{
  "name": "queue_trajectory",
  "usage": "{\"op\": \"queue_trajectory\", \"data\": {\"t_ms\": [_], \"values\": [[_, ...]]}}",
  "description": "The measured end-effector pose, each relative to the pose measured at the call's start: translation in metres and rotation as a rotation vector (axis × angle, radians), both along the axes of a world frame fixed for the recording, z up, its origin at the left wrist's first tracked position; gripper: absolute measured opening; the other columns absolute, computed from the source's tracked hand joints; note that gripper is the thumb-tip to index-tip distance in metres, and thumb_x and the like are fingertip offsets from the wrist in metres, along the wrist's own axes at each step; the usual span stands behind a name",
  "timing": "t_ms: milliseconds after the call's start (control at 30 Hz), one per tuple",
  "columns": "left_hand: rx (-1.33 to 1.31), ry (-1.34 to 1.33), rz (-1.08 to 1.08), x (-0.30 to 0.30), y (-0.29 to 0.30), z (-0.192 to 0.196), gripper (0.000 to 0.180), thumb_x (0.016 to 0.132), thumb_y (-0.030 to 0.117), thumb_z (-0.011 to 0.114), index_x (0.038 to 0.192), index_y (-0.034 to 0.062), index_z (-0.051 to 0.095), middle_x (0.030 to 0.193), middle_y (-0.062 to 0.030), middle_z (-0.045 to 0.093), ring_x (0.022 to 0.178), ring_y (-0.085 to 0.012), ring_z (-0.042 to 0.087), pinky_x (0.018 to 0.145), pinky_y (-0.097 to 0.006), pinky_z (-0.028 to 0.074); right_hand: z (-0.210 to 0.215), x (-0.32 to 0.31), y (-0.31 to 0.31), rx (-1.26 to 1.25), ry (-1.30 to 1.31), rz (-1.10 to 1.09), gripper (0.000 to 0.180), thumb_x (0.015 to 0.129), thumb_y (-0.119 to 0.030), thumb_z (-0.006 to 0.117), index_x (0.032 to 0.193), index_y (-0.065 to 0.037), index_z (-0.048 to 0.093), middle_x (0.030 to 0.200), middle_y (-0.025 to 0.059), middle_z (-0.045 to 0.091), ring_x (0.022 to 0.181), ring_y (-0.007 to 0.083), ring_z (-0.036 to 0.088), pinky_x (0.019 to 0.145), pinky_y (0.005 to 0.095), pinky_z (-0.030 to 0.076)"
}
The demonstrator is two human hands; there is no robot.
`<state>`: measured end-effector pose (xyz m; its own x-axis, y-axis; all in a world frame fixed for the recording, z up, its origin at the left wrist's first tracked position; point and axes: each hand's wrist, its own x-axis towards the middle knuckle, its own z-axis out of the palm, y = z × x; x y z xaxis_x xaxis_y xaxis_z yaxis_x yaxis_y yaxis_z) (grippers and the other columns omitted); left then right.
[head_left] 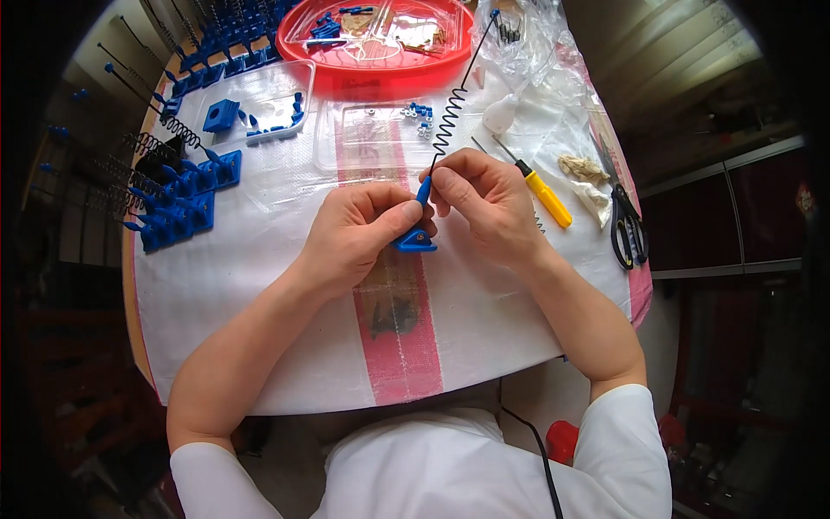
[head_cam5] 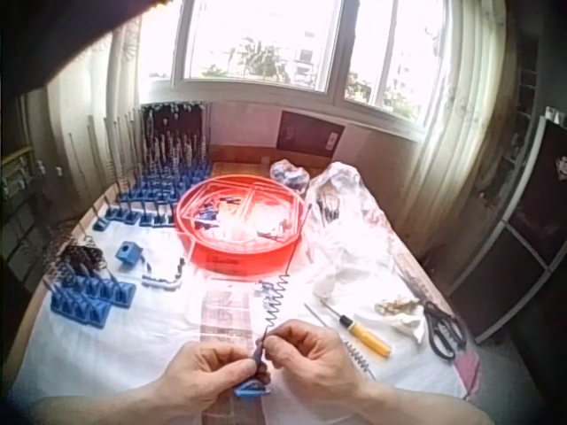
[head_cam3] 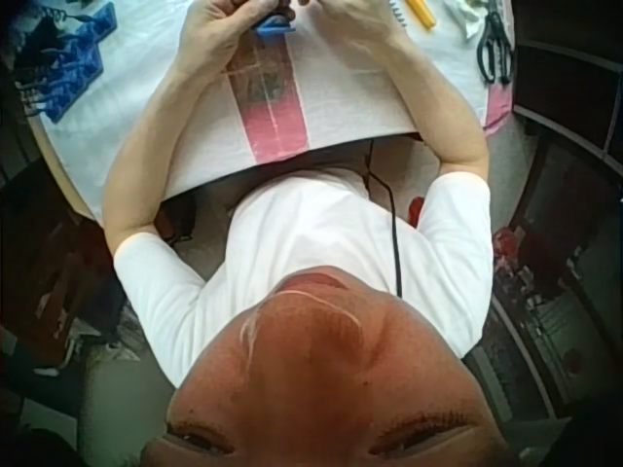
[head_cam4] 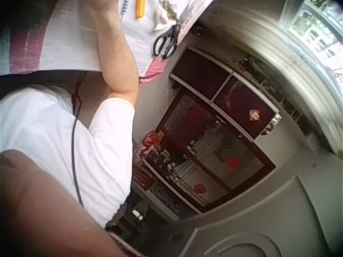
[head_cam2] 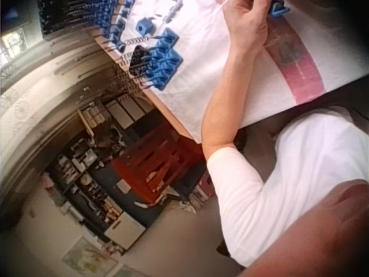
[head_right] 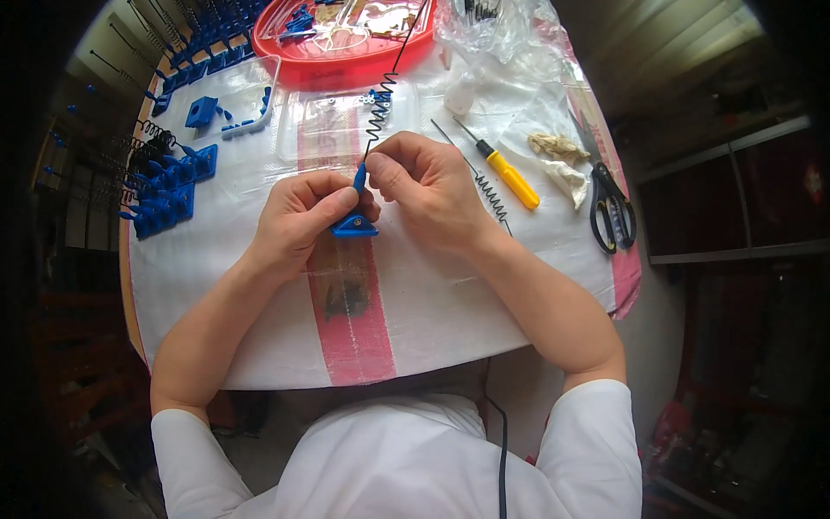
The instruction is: Assembling small lighting components consisting of springs, metal rods, and plastic bases at a workbench.
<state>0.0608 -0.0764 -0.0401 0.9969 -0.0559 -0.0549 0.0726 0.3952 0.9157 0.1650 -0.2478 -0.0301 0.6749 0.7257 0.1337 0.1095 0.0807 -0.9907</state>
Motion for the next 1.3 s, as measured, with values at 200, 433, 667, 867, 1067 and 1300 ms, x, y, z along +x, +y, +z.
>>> {"op": "queue_trajectory", "data": {"t_ms": [200,433,667,867,1067,1300], "values": [[0.001,-0.007,-0.034,0.000,0.002,0.001,0.023,0.098,0.015,0.059,0.106,-0.0054,0.066,0.095,-0.0078,0.070,0.088,-0.0119,0.066,0.082,-0.026,0.054,0.004,-0.004,0.002,0.037,0.061,0.000,0.020,0.099,-0.015,0.058,0.101,0.003,0.066,0.082,0.0031,0.064,0.074,0.0083,0.056,0.068,0.0235,0.047],[-0.007,-0.004,-0.108,0.001,0.005,0.002,0.025,0.100,0.016,0.055,0.111,-0.0052,0.063,0.100,-0.0093,0.069,0.093,-0.0145,0.067,0.084,-0.028,0.054,0.005,-0.003,0.000,0.035,0.043,0.007,0.019,0.099,-0.016,0.059,0.101,0.002,0.066,0.082,0.0023,0.064,0.074,0.0079,0.056,0.068,0.0233,0.047],[-0.023,-0.028,-0.124,0.000,0.006,0.003,0.026,0.101,0.018,0.054,0.112,-0.0042,0.063,0.102,-0.0091,0.069,0.094,-0.0140,0.066,0.086,-0.028,0.053,0.006,-0.004,0.001,0.053,0.033,-0.010,0.019,0.099,-0.016,0.059,0.099,0.002,0.066,0.081,0.0022,0.064,0.073,0.0076,0.056,0.067,0.0225,0.046],[0.065,-0.106,-0.059,0.001,0.018,0.022,0.025,0.101,0.022,0.055,0.106,-0.0015,0.064,0.111,-0.0123,0.066,0.102,-0.0168,0.063,0.091,-0.030,0.050,0.003,-0.002,-0.001,0.081,-0.011,-0.093,0.019,0.097,-0.016,0.062,0.098,0.002,0.067,0.077,0.0005,0.064,0.070,0.0052,0.054,0.062,0.0209,0.044],[0.124,-0.318,0.061,0.001,0.048,0.053,0.026,0.099,0.025,0.059,0.109,0.0023,0.066,0.111,-0.0118,0.066,0.107,-0.0175,0.062,0.095,-0.032,0.048,0.004,-0.007,0.003,0.079,-0.011,-0.099,0.019,0.096,-0.017,0.063,0.096,0.002,0.068,0.075,-0.0003,0.063,0.068,0.0047,0.053,0.060,0.0207,0.043],[0.498,-0.223,0.206,-0.019,0.066,0.070,0.019,0.094,0.018,0.066,0.108,0.0051,0.068,0.101,-0.0030,0.068,0.094,-0.0092,0.062,0.086,-0.026,0.049,0.003,-0.003,-0.001,0.043,-0.063,-0.101,0.020,0.098,-0.017,0.061,0.097,0.002,0.067,0.077,0.0018,0.063,0.069,0.0063,0.054,0.064,0.0213,0.044]]}}
